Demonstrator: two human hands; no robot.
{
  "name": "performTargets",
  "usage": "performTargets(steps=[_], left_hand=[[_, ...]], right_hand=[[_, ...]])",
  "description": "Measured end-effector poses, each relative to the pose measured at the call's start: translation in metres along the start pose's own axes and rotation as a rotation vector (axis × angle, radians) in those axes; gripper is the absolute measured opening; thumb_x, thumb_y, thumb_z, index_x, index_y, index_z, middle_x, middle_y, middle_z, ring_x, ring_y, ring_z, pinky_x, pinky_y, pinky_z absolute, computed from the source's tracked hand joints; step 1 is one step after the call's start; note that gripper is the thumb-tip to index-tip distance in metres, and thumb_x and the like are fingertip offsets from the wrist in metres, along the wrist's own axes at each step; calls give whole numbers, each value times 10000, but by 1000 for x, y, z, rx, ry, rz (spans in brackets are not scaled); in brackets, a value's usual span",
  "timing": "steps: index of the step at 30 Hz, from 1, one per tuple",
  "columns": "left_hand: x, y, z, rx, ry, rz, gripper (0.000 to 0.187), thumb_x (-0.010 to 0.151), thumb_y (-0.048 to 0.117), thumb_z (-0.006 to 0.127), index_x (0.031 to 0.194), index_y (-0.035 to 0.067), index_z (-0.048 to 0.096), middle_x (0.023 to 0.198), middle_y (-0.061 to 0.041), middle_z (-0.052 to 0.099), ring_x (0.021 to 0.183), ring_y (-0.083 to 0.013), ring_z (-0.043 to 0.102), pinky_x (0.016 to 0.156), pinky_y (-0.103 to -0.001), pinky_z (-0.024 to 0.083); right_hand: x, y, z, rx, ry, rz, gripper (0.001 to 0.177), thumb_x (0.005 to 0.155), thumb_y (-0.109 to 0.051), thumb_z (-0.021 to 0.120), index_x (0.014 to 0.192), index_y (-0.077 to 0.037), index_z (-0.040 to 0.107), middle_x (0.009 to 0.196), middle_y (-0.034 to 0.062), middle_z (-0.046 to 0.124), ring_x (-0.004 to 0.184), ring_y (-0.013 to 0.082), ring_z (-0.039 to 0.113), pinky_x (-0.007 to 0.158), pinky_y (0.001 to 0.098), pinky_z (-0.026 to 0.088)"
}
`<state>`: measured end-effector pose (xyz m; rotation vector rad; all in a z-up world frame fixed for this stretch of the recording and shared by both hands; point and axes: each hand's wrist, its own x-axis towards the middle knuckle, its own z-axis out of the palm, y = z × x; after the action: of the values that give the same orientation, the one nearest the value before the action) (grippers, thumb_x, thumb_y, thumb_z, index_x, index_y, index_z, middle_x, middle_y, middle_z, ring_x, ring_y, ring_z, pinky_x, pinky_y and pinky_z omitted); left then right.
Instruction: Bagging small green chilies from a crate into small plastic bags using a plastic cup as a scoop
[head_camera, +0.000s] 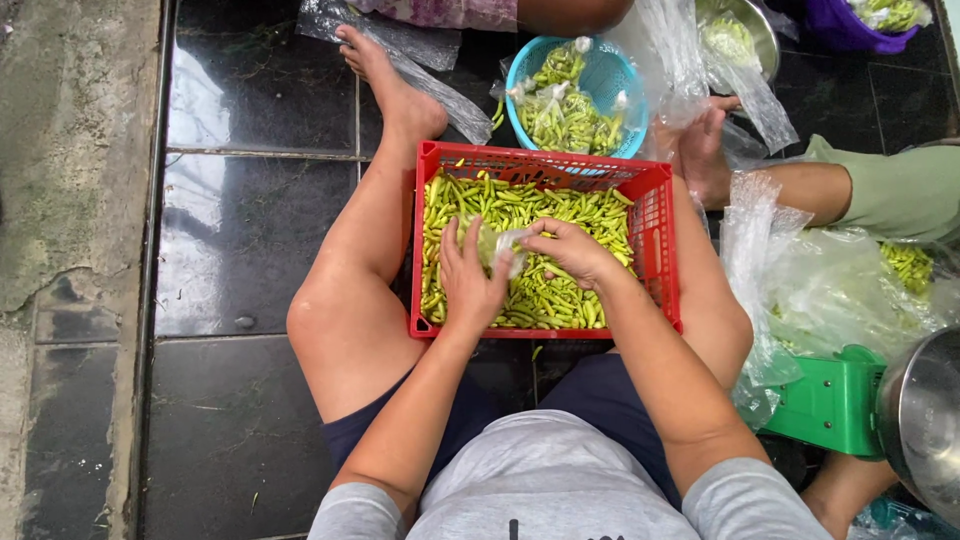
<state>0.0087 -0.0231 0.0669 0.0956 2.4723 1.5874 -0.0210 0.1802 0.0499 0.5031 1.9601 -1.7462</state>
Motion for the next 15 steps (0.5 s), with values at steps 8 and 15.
performTargets(steps=[8,15], left_hand=[[16,-47,34,-442,200,228,121,939,141,706,1057,141,736,720,-23,692,598,-127,622,540,-248,508],[26,-69,52,-650,136,22,56,974,121,655,987,77,686,597,-44,651,486,-101,593,483,-237,485]], right_hand=[[-16,-25,6,-299,113,-134,176,848,-150,763,1001,-77,716,1087,132,605,659,130,606,423,223,551],[-36,-59,7,-894,143,-277,199,856,-271,746,1044,-203,751,1125,147,700,1116,406,673,904,520,561]])
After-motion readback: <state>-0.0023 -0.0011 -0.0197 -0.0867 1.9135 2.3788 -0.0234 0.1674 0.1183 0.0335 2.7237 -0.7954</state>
